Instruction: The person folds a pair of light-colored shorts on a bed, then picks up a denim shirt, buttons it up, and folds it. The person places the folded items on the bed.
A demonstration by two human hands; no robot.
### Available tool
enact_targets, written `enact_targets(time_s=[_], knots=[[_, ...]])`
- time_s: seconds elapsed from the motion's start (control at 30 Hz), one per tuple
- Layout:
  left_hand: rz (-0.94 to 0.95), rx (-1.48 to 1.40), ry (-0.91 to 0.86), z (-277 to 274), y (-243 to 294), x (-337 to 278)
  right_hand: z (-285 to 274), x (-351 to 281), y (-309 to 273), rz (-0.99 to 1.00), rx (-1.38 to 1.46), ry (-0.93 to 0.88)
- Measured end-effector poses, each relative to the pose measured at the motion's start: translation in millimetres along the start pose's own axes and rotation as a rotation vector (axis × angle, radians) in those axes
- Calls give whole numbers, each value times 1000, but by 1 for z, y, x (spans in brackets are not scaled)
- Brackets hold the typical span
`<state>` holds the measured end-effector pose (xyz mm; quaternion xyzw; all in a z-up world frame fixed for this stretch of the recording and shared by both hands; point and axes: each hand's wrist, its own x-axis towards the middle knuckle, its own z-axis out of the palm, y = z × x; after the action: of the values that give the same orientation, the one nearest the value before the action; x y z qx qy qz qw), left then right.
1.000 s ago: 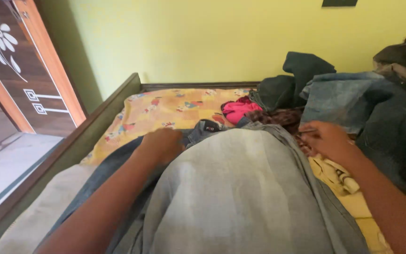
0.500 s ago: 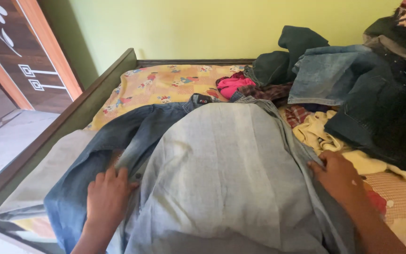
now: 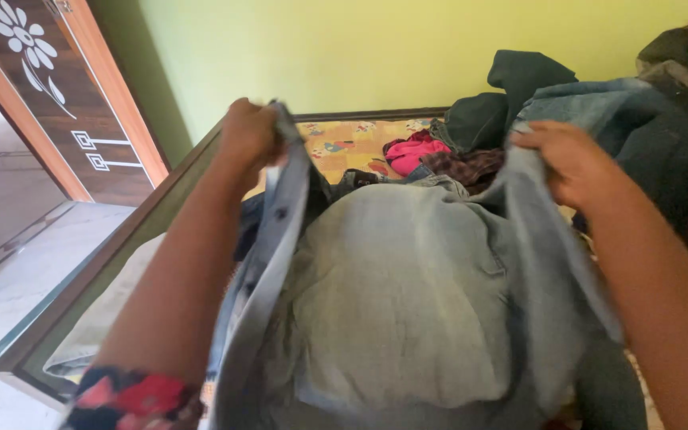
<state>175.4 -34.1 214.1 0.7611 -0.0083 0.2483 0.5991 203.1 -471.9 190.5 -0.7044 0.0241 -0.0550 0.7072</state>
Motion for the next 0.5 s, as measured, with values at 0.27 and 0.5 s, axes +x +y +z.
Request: enact_targets(time_s=[0.27, 0.5], knots=[[-38, 350, -250, 102, -73, -80, 88, -2, 74, -454, -562, -326], [-251, 877, -29, 65, -124, -235, 28, -36, 213, -361, -777, -124]])
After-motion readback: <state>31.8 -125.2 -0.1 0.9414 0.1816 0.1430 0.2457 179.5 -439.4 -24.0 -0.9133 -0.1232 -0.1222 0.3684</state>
